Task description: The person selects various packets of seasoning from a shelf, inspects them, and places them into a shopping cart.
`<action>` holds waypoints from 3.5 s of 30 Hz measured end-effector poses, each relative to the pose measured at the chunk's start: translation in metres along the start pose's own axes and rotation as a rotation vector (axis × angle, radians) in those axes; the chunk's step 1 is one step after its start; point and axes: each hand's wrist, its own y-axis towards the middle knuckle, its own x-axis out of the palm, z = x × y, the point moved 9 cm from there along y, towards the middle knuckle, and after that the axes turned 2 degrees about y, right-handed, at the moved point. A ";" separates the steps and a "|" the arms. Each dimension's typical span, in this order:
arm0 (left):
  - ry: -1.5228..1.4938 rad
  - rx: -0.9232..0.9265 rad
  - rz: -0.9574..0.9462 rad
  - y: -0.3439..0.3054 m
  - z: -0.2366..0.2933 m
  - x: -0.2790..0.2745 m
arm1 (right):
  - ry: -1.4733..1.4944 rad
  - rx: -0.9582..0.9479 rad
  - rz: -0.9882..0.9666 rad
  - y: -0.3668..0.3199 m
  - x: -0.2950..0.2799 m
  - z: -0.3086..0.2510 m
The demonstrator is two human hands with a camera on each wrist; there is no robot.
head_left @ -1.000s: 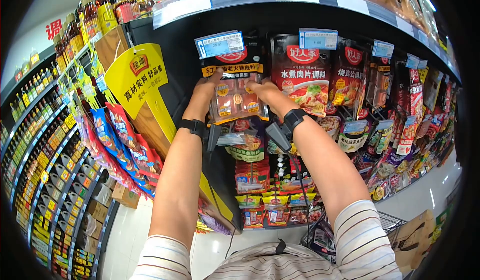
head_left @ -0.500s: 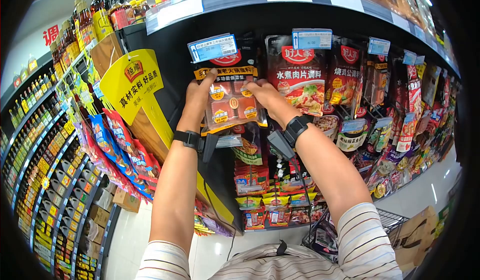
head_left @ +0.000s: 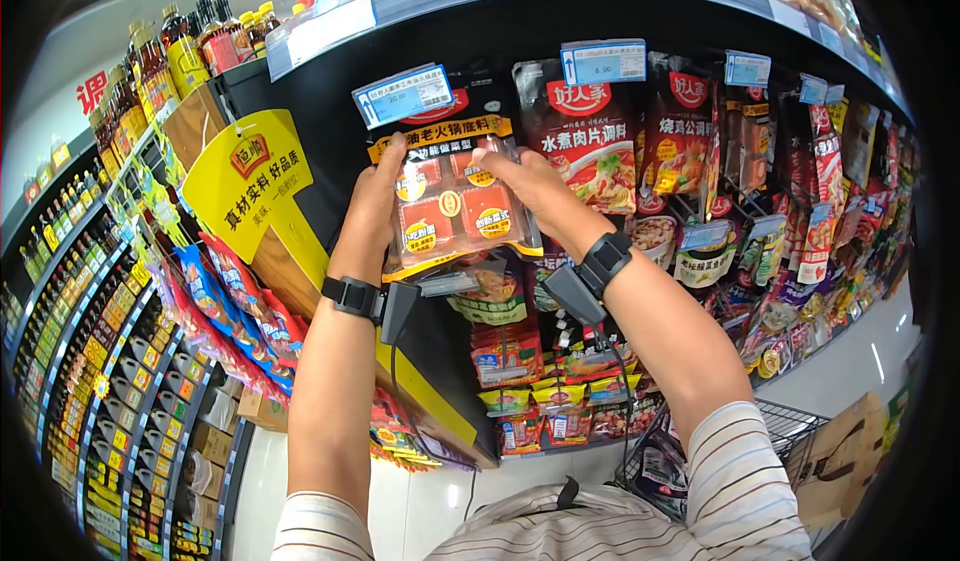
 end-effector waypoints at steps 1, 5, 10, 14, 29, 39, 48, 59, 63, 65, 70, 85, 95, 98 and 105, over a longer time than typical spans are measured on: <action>-0.001 -0.008 -0.010 -0.003 0.000 0.000 | 0.041 -0.008 -0.036 -0.002 0.005 -0.003; -0.044 -0.021 -0.046 -0.014 0.003 0.003 | 0.096 -0.083 -0.040 -0.016 0.011 -0.013; -0.047 -0.046 -0.091 -0.030 -0.001 0.005 | 0.116 -0.094 -0.024 -0.029 0.010 -0.015; -0.086 -0.049 -0.208 -0.051 0.010 0.021 | 0.121 -0.088 -0.015 -0.043 0.009 -0.022; -0.043 0.020 -0.175 -0.109 0.035 0.028 | 0.181 -0.112 -0.086 -0.103 0.019 -0.056; -0.053 0.042 -0.221 -0.129 0.048 0.035 | 0.142 -0.155 -0.119 -0.120 0.022 -0.073; -0.163 0.035 -0.122 -0.139 0.037 0.037 | 0.101 -0.100 -0.197 -0.127 0.022 -0.069; -0.063 0.017 -0.121 -0.181 0.013 0.048 | 0.065 -0.064 -0.215 -0.171 0.005 -0.030; 0.021 -0.064 -0.067 -0.209 -0.014 0.048 | 0.134 0.051 -0.238 -0.196 -0.017 -0.004; 0.023 -0.061 -0.111 -0.219 -0.030 0.048 | 0.136 0.160 -0.204 -0.195 -0.046 -0.002; 0.177 -0.152 -0.232 -0.240 -0.051 0.065 | -0.190 0.065 -0.293 -0.178 -0.078 -0.047; 0.103 -0.165 -0.579 -0.249 -0.075 0.138 | -0.879 -0.217 -0.555 -0.220 -0.054 -0.083; 0.354 0.202 -0.350 -0.121 0.022 0.101 | -1.156 -0.546 -0.527 -0.265 -0.064 -0.089; 0.815 0.424 -0.128 -0.040 0.035 0.083 | -1.238 -0.547 -0.542 -0.272 -0.067 -0.088; 1.464 0.435 0.220 0.111 0.018 0.071 | -1.328 -0.451 -0.515 -0.290 -0.086 -0.084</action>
